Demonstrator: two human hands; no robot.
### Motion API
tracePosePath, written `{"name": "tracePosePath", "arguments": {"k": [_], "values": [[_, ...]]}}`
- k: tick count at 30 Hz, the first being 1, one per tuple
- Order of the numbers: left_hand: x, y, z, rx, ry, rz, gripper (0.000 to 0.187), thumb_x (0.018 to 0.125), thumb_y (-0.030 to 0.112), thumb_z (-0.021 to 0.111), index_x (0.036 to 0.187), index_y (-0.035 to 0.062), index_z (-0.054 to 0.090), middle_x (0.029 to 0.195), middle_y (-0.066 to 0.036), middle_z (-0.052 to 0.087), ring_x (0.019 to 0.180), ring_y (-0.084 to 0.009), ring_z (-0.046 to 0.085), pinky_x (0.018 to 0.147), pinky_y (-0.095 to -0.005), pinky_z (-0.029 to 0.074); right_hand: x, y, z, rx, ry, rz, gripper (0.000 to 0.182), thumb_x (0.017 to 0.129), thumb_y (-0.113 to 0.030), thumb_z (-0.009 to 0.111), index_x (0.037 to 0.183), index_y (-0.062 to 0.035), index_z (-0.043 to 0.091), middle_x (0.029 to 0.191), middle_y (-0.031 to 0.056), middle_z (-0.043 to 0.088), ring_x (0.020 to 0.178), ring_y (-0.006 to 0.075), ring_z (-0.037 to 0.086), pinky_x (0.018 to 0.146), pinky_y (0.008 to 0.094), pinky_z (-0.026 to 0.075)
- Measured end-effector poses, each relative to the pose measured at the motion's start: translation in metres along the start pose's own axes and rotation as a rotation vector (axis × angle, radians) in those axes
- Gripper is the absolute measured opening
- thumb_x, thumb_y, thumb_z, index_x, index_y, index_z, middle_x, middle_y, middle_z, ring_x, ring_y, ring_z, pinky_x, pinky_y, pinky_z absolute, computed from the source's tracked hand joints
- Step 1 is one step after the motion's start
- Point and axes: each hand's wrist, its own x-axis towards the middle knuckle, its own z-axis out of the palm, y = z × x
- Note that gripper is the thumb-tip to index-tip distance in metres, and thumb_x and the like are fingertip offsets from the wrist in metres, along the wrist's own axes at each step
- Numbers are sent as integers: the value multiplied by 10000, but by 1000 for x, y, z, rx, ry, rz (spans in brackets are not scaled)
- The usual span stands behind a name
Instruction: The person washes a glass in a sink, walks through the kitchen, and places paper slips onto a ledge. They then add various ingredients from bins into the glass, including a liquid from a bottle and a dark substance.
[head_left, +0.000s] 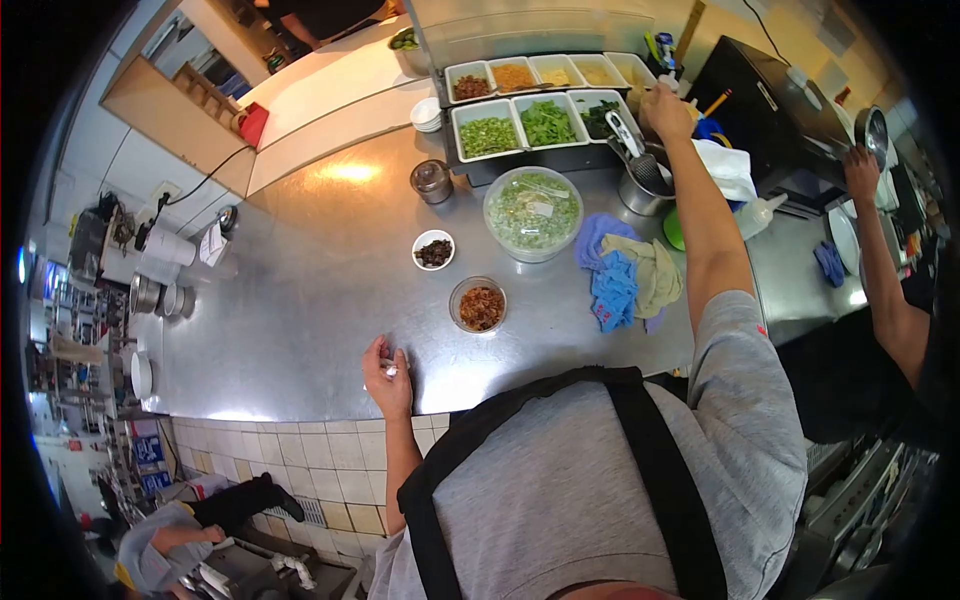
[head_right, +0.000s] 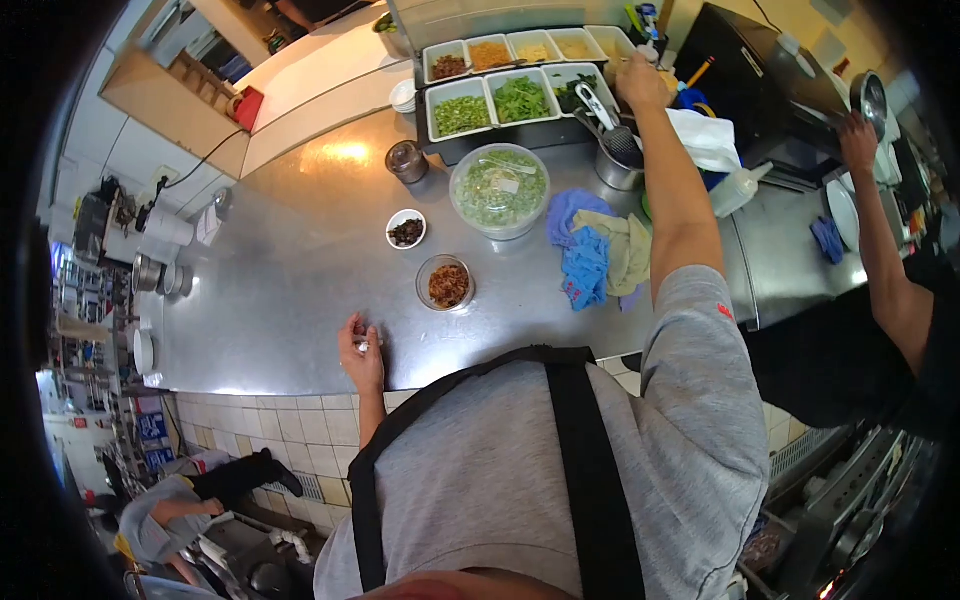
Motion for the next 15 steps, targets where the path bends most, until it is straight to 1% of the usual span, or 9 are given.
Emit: {"name": "tracePosePath", "arguments": {"k": [1, 4, 7, 8, 10, 11, 12, 14, 15], "values": [[0, 1, 0, 0, 8, -2, 350, 781, 62, 658, 1122, 29, 584, 985, -118, 585, 852, -220, 565, 775, -321, 458, 4, 3, 4, 64, -114, 30, 459, 783, -352, 608, 1179, -148, 498, 1123, 182, 615, 1056, 363, 583, 870, 471, 466], [0, -2, 1, -13, 20, 22, 350, 773, 69, 661, 1112, 27, 585, 980, -118, 588, 842, -220, 563, 770, -322, 458, -5, 3, 12, 49, -178, 44, 518, 753, -365, 645, 1195, -157, 471, 1122, 199, 612, 1049, 370, 585, 867, 485, 460], [0, -3, -1, 35, -9, -15, 348, 805, 102, 661, 1135, 25, 584, 1032, -117, 601, 916, -216, 577, 820, -317, 452, -4, 8, 12, 45, -65, 2, 572, 747, -448, 637, 1214, -172, 454, 1051, 211, 633, 985, 409, 599, 836, 495, 469], [-1, -3, -3, 33, -9, -12, 346, 805, 102, 661, 1133, 24, 585, 1032, -119, 602, 919, -218, 578, 820, -318, 453, -7, 6, 9, 44, -30, -7, 591, 745, -476, 634, 1220, -177, 449, 1028, 216, 640, 964, 422, 603, 826, 498, 472], [0, 0, -2, 26, -9, -8, 341, 804, 103, 660, 1127, 23, 587, 1031, -122, 603, 925, -220, 581, 819, -320, 454, -16, -4, -32, 36, 104, -97, 634, 741, -541, 619, 1226, -175, 438, 994, 229, 643, 930, 428, 612, 798, 491, 484], [1, 0, 0, 27, 29, 35, 324, 770, 86, 665, 1080, 24, 595, 954, -127, 600, 838, -241, 570, 775, -332, 461, -14, -5, -53, 66, 150, -108, 637, 741, -543, 625, 1225, -169, 449, 991, 240, 638, 930, 433, 609, 792, 489, 486], [2, 0, 1, 31, 35, 44, 319, 769, 87, 666, 1075, 23, 598, 953, -127, 603, 842, -244, 572, 776, -334, 461, -13, -6, -75, 96, 195, -116, 640, 740, -546, 632, 1223, -163, 460, 987, 250, 634, 930, 437, 605, 785, 486, 488], [2, -3, 1, 41, 37, 61, 311, 768, 90, 668, 1064, 22, 603, 950, -128, 609, 848, -250, 576, 776, -337, 463, -23, -15, -120, 306, 437, -307, 586, 773, -476, 647, 1190, -90, 507, 941, 210, 657, 884, 371, 644, 742, 447, 510], [2, -4, 0, 44, 31, 57, 311, 766, 90, 669, 1062, 22, 605, 955, -129, 611, 853, -253, 578, 777, -339, 463, -31, -20, -133, 650, 404, -348, 552, 802, -404, 660, 1181, -36, 501, 986, 198, 646, 928, 322, 635, 791, 397, 496]]}}
